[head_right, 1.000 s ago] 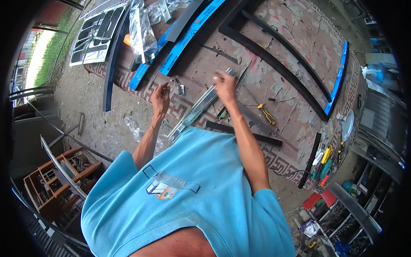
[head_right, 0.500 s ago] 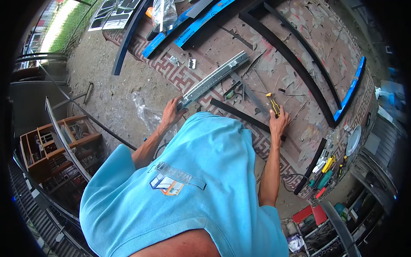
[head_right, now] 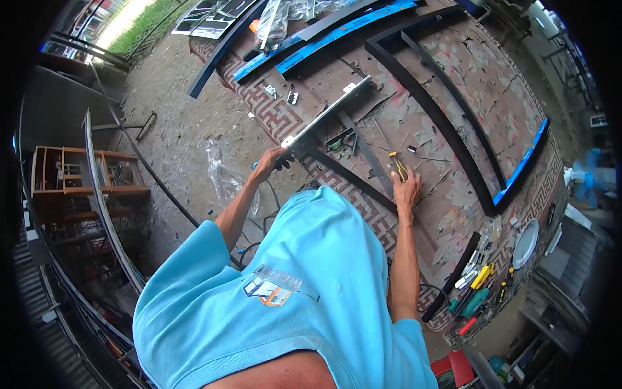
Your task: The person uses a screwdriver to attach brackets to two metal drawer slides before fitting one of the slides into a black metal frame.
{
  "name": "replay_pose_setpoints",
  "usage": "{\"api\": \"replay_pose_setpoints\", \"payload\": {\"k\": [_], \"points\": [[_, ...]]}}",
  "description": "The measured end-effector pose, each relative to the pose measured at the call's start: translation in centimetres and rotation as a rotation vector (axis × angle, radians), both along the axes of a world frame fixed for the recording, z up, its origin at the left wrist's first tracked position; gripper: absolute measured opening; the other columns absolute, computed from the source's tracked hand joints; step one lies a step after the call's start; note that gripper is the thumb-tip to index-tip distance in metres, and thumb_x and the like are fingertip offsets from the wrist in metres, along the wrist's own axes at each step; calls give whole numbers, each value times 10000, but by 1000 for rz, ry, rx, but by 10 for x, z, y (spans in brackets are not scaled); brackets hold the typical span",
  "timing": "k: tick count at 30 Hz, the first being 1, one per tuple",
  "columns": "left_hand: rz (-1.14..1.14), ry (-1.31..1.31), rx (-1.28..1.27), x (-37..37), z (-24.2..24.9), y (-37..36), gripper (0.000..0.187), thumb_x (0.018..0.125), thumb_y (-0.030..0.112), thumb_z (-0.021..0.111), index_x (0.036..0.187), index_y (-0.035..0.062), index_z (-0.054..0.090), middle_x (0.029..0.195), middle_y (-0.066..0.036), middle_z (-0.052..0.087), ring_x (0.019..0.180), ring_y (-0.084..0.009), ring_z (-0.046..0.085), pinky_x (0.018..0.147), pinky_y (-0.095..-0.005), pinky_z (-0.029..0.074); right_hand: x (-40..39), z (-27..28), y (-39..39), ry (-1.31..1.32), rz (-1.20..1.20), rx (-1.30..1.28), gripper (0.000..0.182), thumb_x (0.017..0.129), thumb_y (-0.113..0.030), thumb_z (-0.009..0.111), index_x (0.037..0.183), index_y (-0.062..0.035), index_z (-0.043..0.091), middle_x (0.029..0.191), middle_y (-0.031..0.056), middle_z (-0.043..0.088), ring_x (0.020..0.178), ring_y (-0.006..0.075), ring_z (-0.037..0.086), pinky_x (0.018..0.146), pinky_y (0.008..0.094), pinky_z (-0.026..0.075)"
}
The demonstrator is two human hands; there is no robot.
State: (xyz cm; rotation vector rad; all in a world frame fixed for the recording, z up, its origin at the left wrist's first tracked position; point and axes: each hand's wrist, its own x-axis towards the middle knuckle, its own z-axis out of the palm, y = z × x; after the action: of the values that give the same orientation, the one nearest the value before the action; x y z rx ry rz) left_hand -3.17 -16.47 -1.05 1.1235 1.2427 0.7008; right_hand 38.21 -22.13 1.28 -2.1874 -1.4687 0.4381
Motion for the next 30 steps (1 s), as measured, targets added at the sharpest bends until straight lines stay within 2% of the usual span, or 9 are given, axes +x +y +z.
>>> {"api": "replay_pose_setpoints", "payload": {"k": [8,12,14,16,18,21,22,25,30], "points": [[78,-31,-83,14,20,-11,373,881,371,514,1066,59,598,926,-29,655,741,-117,593,594,-243,407,9,3,-8,-14,117,64,521,728,-293,694,1150,-19,560,993,211,547,970,370,506,872,426,389],[89,63,-86,19,25,-11,382,839,386,581,1025,55,623,931,-28,649,807,-124,595,640,-249,412,15,5,-7,28,151,39,537,733,-314,682,1151,-3,553,990,219,543,949,375,518,847,423,405],[113,163,-64,22,24,-9,468,793,432,625,1026,26,619,886,-58,645,788,-153,600,644,-283,424,15,2,-9,31,157,77,530,732,-315,688,1138,0,557,989,220,543,938,376,524,831,425,415],[177,236,57,24,14,-5,623,772,405,656,1209,-16,518,1000,-148,648,920,-257,611,784,-368,463,12,5,-11,69,109,58,510,720,-280,709,1124,-5,563,969,209,548,937,371,518,841,424,406],[140,510,253,23,7,6,612,757,383,667,1222,16,513,1054,-175,631,955,-296,606,814,-391,462,9,7,-16,60,100,67,490,730,-267,705,1116,0,563,973,206,545,943,367,516,837,419,408],[60,505,356,25,38,18,580,721,326,693,1210,63,525,1088,-168,601,948,-345,579,810,-412,454,6,8,-18,57,117,113,463,739,-246,699,1109,-1,565,970,199,542,942,362,511,832,421,407],[61,506,354,20,35,22,580,721,326,693,1210,63,525,1088,-168,601,948,-345,579,810,-412,454,5,10,-18,52,101,93,456,742,-240,696,1107,-2,565,964,197,541,939,359,509,830,421,406],[-45,815,723,12,25,29,581,703,197,685,1242,138,477,1076,-110,534,981,-294,500,838,-398,379,0,8,-16,26,59,80,446,744,-231,694,1104,-1,564,957,196,539,931,356,505,828,423,404],[-163,784,742,-10,35,56,557,716,228,688,1226,141,483,1058,-105,543,979,-298,517,823,-405,399,-11,9,-8,-79,-31,19,477,722,-214,703,1120,4,555,976,203,541,948,364,514,835,419,416]]}}
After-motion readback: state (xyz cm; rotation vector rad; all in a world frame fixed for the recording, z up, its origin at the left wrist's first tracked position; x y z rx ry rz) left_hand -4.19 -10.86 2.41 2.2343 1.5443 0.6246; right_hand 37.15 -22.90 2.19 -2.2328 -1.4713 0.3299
